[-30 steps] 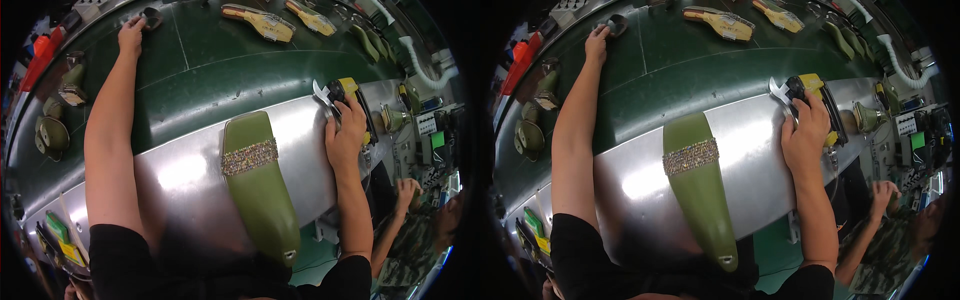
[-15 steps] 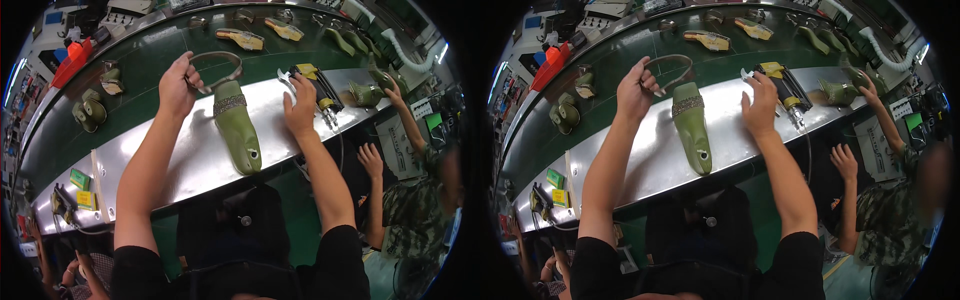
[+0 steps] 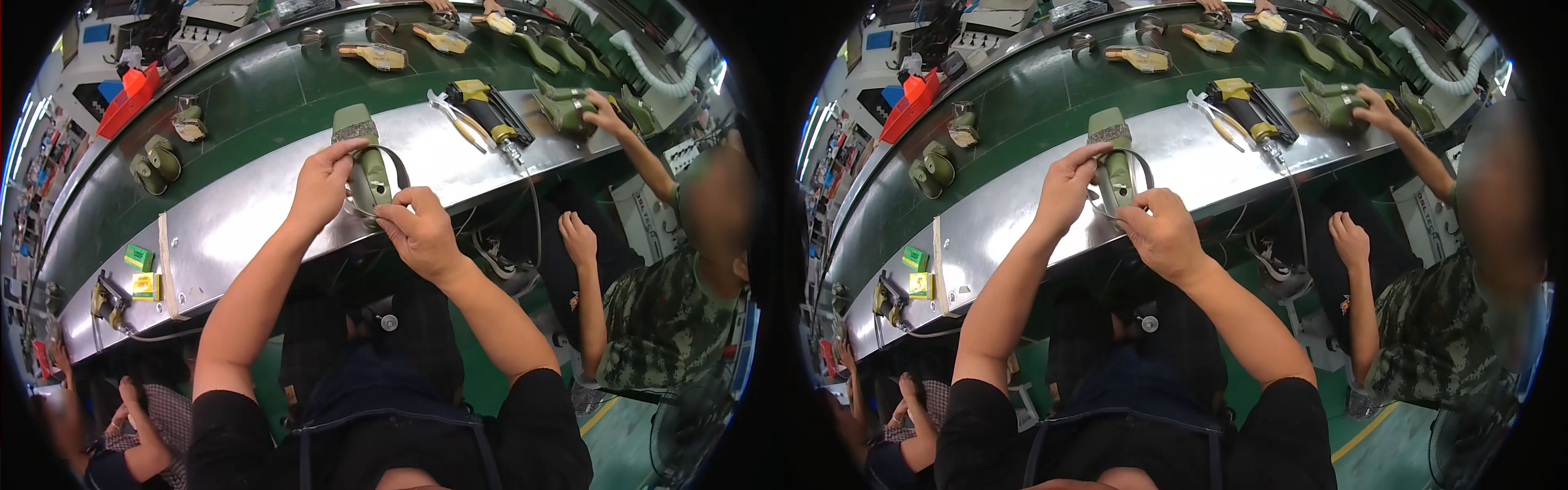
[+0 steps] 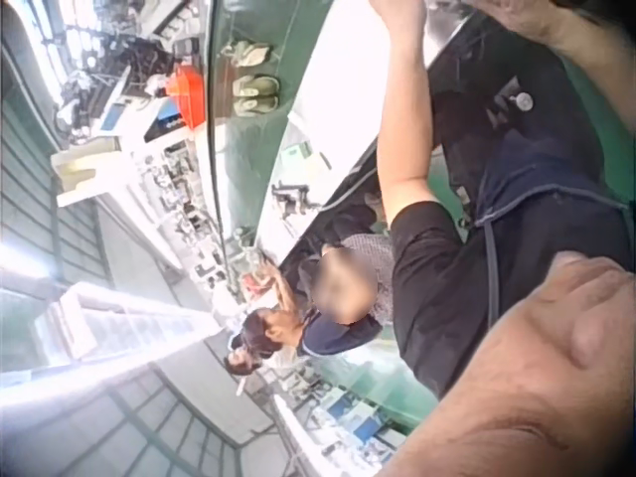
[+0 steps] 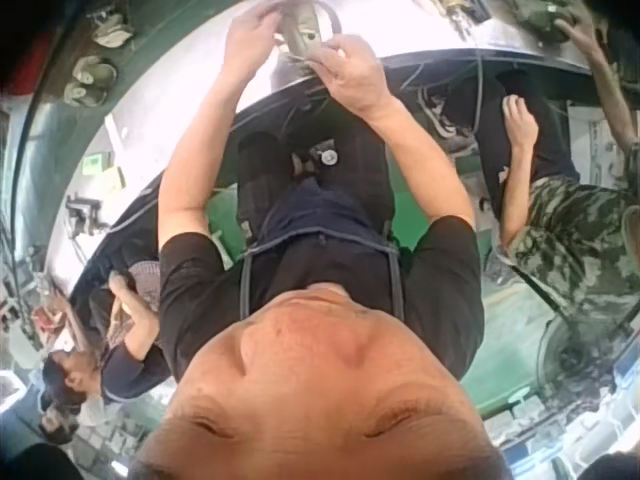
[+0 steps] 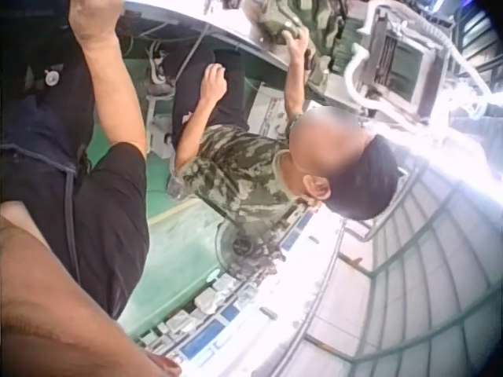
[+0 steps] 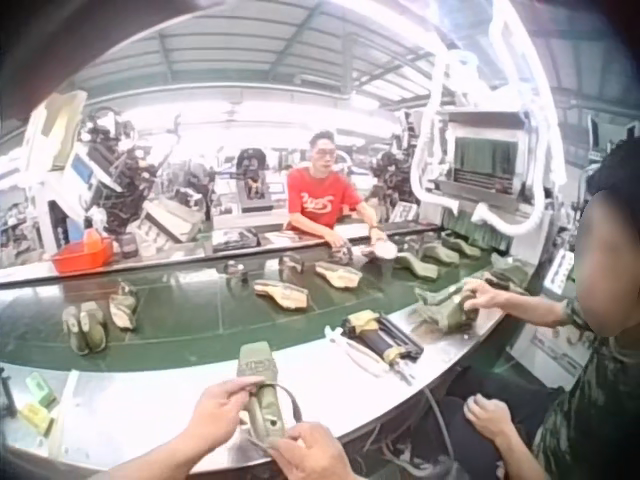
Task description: The person assembles green slip-on shoes on a factory line. They use a metal scraper to smooth the sole edges and a yellow pneumatic tool to secure the sole to the shoe upper. The person handles the shoes one at a time, inspecting the fit and placing finished units onto a conveyor belt.
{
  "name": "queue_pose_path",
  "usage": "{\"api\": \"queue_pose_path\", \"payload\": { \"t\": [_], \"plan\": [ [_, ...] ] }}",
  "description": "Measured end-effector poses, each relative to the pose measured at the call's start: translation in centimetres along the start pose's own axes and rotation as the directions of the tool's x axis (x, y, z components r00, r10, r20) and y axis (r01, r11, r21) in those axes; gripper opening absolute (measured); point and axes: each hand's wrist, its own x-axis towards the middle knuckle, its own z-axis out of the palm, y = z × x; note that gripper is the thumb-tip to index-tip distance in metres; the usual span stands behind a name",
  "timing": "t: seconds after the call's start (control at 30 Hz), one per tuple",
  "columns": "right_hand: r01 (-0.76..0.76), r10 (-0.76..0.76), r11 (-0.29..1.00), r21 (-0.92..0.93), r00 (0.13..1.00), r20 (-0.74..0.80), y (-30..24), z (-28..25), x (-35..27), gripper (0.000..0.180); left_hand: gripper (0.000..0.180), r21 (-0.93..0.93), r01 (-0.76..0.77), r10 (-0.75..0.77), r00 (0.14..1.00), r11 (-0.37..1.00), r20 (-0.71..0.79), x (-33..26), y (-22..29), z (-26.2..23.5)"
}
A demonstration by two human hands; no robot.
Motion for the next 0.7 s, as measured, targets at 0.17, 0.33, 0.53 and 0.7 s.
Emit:
{"api": "queue_pose_path", "payload": {
  "t": [0.17, 0.33, 0.53, 0.7],
  "plan": [
    [-0.056, 0.055, 0.998, 0.016, 0.997, 0.054, -0.1, 0.7, -2.6, 0.022, 0.038, 0.468, -0.313, 0.288, 0.949, 0.827, 0.126, 1.2, -0.2, 0.1],
    [-0.427, 0.430, 0.896, 0.125, 0.903, 0.005, 0.0, 1.5, -0.3, 0.090, 0.043, 0.561, -0.456, 0.461, 0.876, 0.691, 0.143, 0.9, -1.7, 0.1],
    [-0.631, 0.563, 0.598, 0.495, 0.770, 0.301, 0.7, 3.5, 2.8, 0.084, 0.057, 0.483, -0.533, 0.459, 0.846, 0.695, 0.272, 1.8, -3.8, -1.4],
    [-0.731, 0.541, 0.117, 0.672, 0.614, 0.574, -0.4, -3.7, 0.6, 0.047, 0.101, 0.338, -0.642, 0.446, 0.742, 0.688, 0.500, -3.8, 0.8, -0.3]
  ]
}}
